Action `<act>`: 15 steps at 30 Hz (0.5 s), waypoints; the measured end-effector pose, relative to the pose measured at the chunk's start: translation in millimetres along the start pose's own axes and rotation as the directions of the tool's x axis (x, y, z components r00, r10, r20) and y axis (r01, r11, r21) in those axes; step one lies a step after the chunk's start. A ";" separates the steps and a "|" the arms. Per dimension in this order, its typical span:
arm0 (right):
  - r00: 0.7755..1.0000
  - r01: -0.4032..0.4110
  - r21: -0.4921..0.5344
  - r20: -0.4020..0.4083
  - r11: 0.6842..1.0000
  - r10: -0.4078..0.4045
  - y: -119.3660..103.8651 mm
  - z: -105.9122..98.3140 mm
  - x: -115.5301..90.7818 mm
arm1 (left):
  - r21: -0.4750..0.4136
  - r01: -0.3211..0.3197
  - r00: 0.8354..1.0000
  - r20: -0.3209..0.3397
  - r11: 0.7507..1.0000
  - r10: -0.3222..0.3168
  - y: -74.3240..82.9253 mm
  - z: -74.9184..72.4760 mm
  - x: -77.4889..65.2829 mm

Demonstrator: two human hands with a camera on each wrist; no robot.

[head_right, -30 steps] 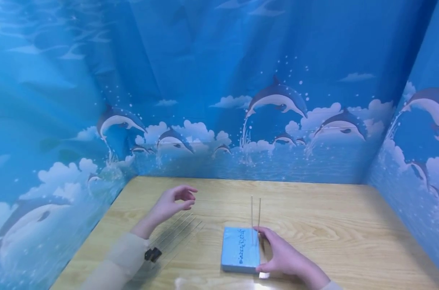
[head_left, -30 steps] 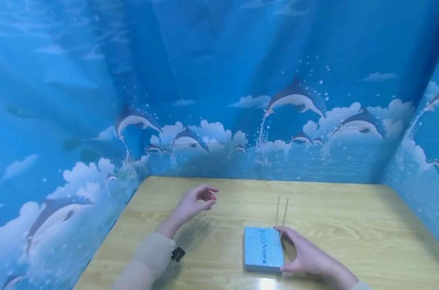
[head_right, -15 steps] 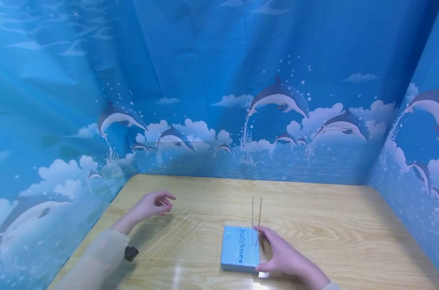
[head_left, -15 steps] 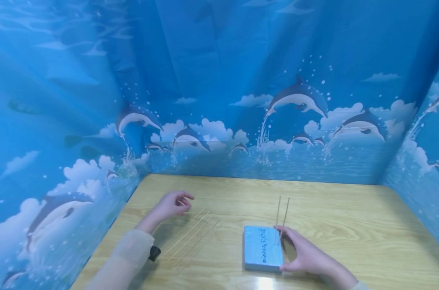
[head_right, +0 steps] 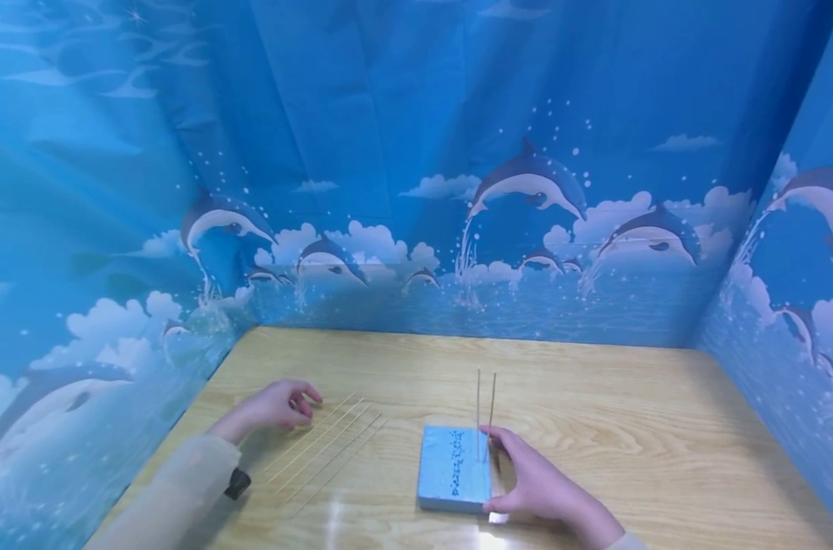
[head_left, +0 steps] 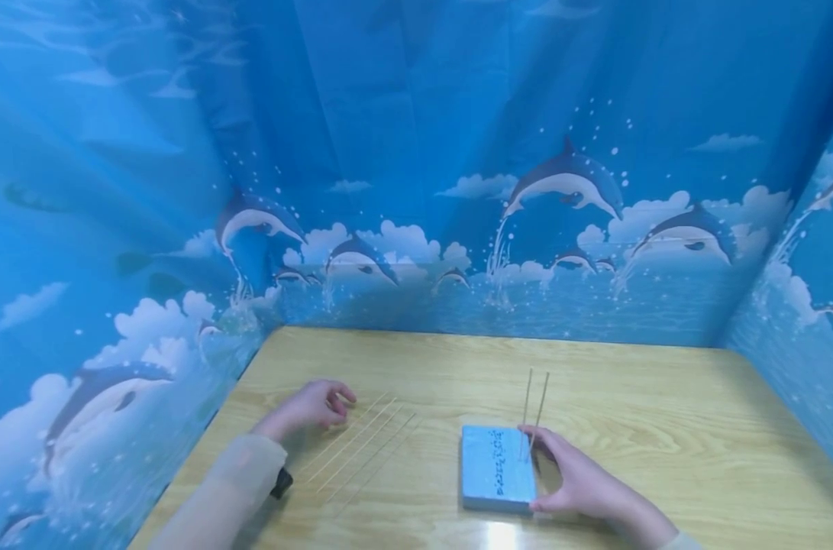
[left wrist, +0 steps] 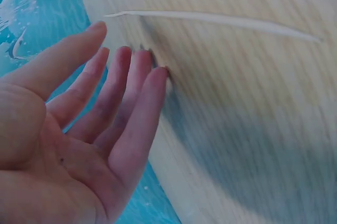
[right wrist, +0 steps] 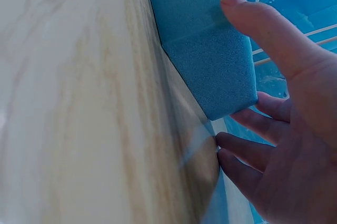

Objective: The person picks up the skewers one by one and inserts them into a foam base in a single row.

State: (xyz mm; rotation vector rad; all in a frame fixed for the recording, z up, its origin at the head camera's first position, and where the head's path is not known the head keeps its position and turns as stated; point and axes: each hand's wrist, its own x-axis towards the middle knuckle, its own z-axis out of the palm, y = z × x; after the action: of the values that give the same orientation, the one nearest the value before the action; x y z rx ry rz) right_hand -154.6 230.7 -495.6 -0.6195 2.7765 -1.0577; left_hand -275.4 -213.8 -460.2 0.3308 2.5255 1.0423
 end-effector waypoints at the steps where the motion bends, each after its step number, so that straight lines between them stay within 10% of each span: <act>1: 1.000 0.007 -0.002 -0.002 1.000 -0.007 -0.2 0.1 -0.5 | 0.006 0.009 1.000 -0.005 1.000 -0.009 -0.9 1.2 -0.1; 15: 0.999 0.017 -0.021 -0.034 1.000 -0.017 -2.5 0.1 -0.8 | 0.063 0.055 0.998 -0.026 0.997 -0.053 -4.3 12.2 6.5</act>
State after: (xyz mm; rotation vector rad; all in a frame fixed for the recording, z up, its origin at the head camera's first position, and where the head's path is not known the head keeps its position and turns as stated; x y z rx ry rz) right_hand -153.0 229.2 -494.0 -0.6346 2.8199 -1.0533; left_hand -276.2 -206.9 -472.9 0.2676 2.5786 0.9530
